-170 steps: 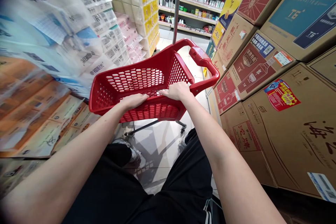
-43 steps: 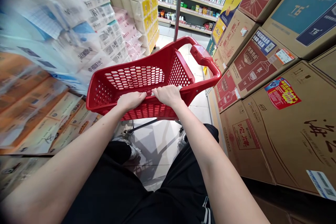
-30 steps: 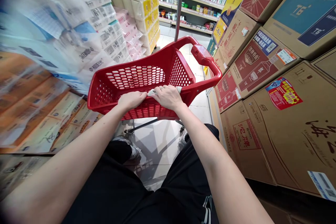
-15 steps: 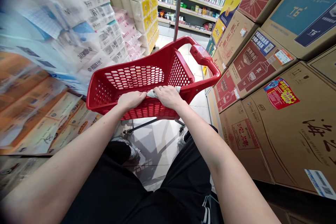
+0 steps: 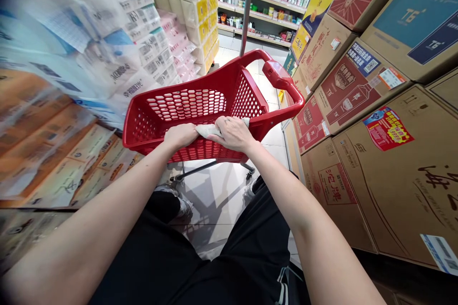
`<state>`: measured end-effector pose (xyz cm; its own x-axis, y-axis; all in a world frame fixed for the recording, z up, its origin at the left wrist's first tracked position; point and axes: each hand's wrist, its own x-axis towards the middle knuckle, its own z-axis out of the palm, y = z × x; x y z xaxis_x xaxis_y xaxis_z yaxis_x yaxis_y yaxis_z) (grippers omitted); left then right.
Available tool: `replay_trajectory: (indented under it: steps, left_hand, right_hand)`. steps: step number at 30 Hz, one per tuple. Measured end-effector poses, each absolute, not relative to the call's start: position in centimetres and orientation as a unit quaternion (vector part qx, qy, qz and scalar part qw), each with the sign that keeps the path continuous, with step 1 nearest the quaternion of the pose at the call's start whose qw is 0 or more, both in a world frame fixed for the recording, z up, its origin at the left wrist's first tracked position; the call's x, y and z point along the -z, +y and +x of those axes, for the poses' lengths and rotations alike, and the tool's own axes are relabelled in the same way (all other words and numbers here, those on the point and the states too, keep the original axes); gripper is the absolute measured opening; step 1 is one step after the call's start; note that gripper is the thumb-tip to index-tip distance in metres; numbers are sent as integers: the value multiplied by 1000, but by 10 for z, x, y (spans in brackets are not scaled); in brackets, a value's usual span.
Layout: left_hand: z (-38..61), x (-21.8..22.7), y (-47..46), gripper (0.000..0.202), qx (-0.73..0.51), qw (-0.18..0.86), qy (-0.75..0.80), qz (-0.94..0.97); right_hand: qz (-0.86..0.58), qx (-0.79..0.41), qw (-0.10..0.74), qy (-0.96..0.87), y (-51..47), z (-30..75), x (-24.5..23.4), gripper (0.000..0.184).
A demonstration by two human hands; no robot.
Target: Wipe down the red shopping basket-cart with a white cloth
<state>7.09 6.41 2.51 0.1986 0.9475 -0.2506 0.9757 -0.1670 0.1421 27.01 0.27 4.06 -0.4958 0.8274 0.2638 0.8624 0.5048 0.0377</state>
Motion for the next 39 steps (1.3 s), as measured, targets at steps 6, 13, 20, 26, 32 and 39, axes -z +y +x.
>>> replay_trajectory:
  steps: [6, 13, 20, 26, 32, 39]
  left_hand:
    - [71, -19, 68, 73, 46, 151, 622, 767]
    - [76, -16, 68, 75, 30, 153, 612, 775]
    - [77, -13, 71, 77, 22, 147, 619, 771]
    - [73, -14, 74, 77, 33, 159, 574, 803]
    - [72, -17, 71, 76, 36, 161, 580, 798]
    - [62, -18, 67, 78, 39, 155, 577, 801]
  right_hand:
    - [-508, 66, 110, -852, 0, 273, -44, 41]
    - [-545, 94, 22, -833, 11, 264, -53, 35]
    - [-533, 131, -27, -835, 12, 263, -51, 28]
    - [-482, 123, -39, -867, 17, 277, -52, 28]
    - [-506, 133, -12, -852, 14, 274, -49, 25]
    - [-528, 145, 31, -836, 10, 262, -37, 35]
